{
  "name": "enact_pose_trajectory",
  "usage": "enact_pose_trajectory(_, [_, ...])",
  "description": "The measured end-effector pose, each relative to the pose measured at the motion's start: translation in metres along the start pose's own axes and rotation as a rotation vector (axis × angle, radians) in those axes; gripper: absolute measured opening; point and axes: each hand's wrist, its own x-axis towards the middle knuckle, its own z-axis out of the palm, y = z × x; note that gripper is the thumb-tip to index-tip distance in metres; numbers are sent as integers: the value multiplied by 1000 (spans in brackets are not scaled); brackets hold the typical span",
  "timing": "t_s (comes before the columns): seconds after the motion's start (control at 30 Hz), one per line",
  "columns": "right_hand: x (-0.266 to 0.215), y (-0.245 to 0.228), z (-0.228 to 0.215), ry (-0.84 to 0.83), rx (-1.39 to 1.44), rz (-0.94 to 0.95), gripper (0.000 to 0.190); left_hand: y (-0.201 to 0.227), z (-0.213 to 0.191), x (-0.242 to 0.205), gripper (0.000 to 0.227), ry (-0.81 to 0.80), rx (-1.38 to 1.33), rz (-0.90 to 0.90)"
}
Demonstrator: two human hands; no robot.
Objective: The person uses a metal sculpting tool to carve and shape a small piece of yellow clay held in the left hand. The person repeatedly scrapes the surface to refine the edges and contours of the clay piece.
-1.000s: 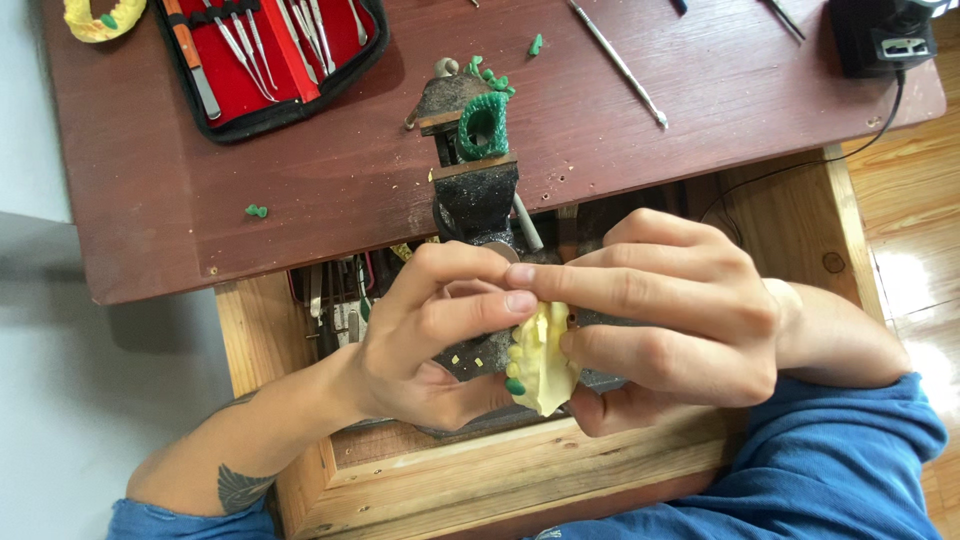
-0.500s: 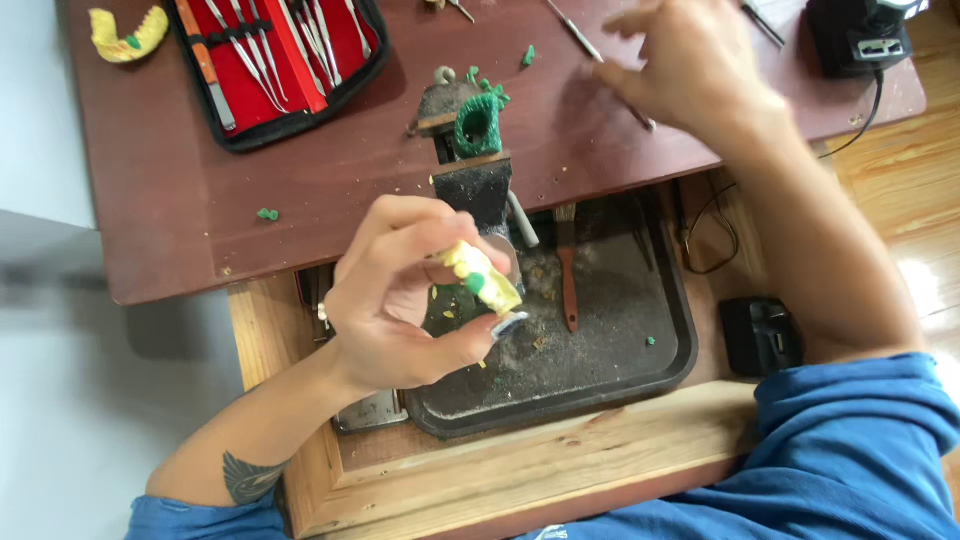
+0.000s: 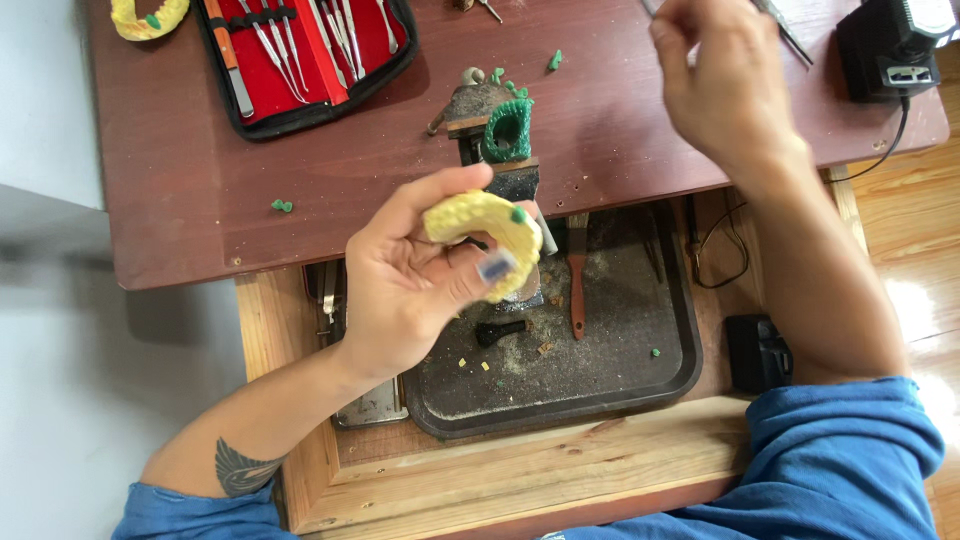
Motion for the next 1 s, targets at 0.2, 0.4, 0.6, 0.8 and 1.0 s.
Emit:
enact_pose_trajectory(0.2, [-9,-106,-86,-37,377,-40,5,4,-2,2,44,-79,-30,13])
enact_pose_trajectory(0.4, [-25,-148,-117,-42,696,-33,8,11,-2,4,29,-60,12,52])
enact_pose_trajectory(0.6, [-53,-98,-117,-209,1384,-70,24,9,-7,4,21,-149,-20,40])
enact_pose_trajectory(0.8, [-33,-116,-97,-201,1418,-425,14,4,-5,5,26,-89,9,100])
enact_pose_trajectory(1.0, [-47,-104,-68,23,1308,-292,16,-5,-3,8,27,-50,17,95])
